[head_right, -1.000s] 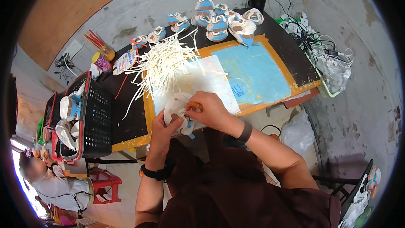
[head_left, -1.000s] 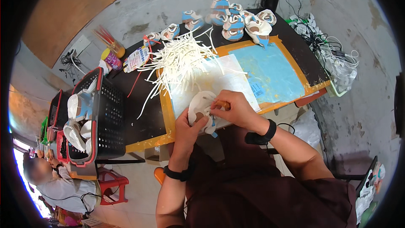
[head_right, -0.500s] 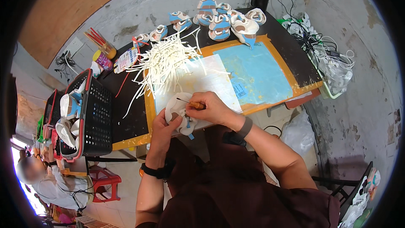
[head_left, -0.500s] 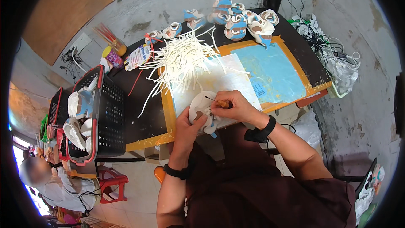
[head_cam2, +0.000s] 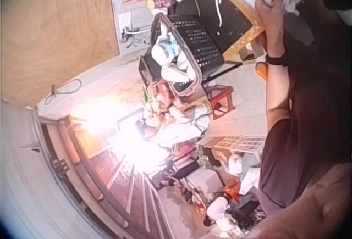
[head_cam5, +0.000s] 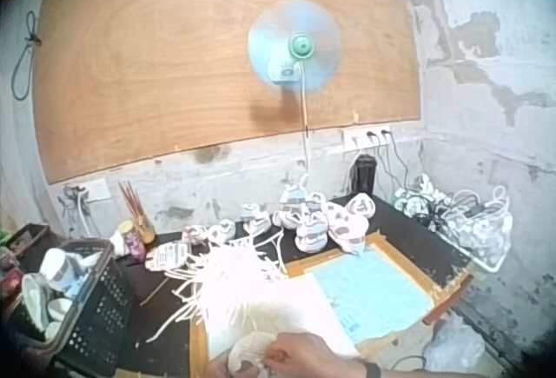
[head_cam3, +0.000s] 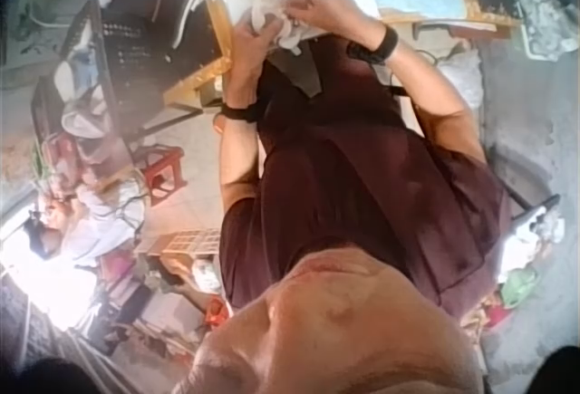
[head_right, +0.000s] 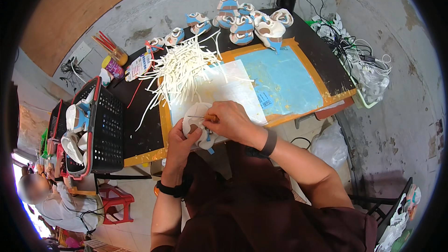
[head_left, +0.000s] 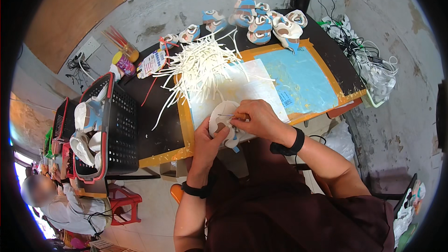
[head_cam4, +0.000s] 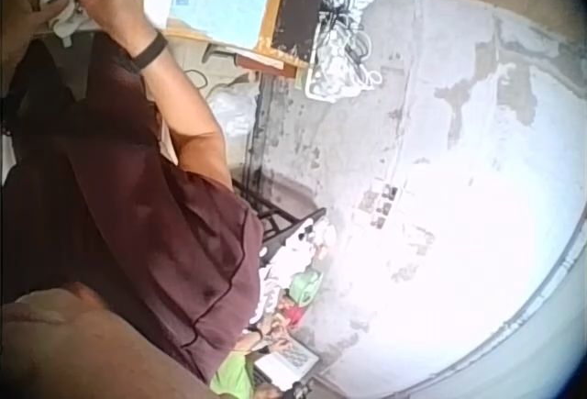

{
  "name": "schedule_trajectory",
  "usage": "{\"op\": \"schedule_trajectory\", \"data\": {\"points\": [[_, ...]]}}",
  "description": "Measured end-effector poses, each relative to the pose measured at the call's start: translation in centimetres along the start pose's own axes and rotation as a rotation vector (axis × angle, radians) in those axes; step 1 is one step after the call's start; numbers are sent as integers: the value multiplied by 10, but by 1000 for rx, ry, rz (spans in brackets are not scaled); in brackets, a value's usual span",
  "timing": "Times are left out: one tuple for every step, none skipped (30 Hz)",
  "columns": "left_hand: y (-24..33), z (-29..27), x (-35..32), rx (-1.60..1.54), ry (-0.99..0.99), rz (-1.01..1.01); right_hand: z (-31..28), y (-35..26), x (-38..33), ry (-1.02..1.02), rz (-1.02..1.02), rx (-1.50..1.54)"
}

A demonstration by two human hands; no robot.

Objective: Cleaning and scraping excess material from shoe upper components using a small tool.

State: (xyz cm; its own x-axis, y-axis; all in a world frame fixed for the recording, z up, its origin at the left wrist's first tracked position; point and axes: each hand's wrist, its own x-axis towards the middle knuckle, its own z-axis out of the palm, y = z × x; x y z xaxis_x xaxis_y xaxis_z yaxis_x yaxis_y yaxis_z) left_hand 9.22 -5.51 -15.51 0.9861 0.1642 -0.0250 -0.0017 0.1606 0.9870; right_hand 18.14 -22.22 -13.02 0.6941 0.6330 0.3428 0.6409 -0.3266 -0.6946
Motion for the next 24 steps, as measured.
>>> {"op": "schedule_trajectory", "data": {"points": [[0, 1, 0, -1, -2, -1, 1, -1, -1, 22, 8, -14], [1, 2, 0, 14, -1, 4, 1, -2, -1, 44, 16, -29], [1, 2, 0, 29, 0, 10, 1, -2, -1, 45, 18, -29], [0, 1, 0, 29, 0, 10, 0, -1, 0, 15, 50, -6], [-2, -1, 0, 44, -18, 4, 0, -1, 1, -16, 82, 19], [-3, -2, 0, 58, -36, -2, -2, -1, 3, -16, 81, 20], [-4, -2, 1, 58, -37, -3, -5, -3, 5, -68, 128, 60], [-4, -2, 1, 55, -41, -1, -7, -3, 6, -121, 173, 100], [-4, -2, 1, 53, -45, 0, -5, -3, 6, -121, 174, 100], [-3, -1, 1, 53, -45, 0, -3, -2, 6, -110, 150, 93], [-2, 0, 1, 48, -37, -14, -1, -1, 6, -99, 125, 86], [-1, 1, 1, 44, -30, -27, 0, 0, 5, -98, 126, 86], [-2, 1, 0, 45, -28, -27, 1, 1, 3, -63, 46, 2], [-4, 1, 0, 26, -3, -30, 2, 1, 2, -28, -34, -82], [-5, 1, 0, 8, 20, -33, 3, 3, 2, -28, -35, -81], [-6, 1, 1, 7, 20, -32, 4, 5, 1, 0, -109, -169], [-6, 2, 1, 9, 32, -41, 4, 7, 0, 29, -182, -257], [-6, 2, 2, 10, 43, -50, 1, 7, -1, 29, -182, -259], [-7, 1, 2, 9, 42, -49, -2, 6, -1, -27, -124, -142], [-8, -2, 2, -25, 40, -66, -5, 6, -2, -83, -65, -26], [-9, -4, 2, -59, 38, -83, -6, 9, -2, -83, -65, -26], [-9, -5, 3, -59, 35, -81, -7, 12, -3, -49, 73, 162], [-10, -7, 4, -114, 38, -80, -7, 15, -3, -15, 212, 352], [-10, -8, 5, -168, 40, -79, -5, 18, -6, -13, 212, 351]]}}
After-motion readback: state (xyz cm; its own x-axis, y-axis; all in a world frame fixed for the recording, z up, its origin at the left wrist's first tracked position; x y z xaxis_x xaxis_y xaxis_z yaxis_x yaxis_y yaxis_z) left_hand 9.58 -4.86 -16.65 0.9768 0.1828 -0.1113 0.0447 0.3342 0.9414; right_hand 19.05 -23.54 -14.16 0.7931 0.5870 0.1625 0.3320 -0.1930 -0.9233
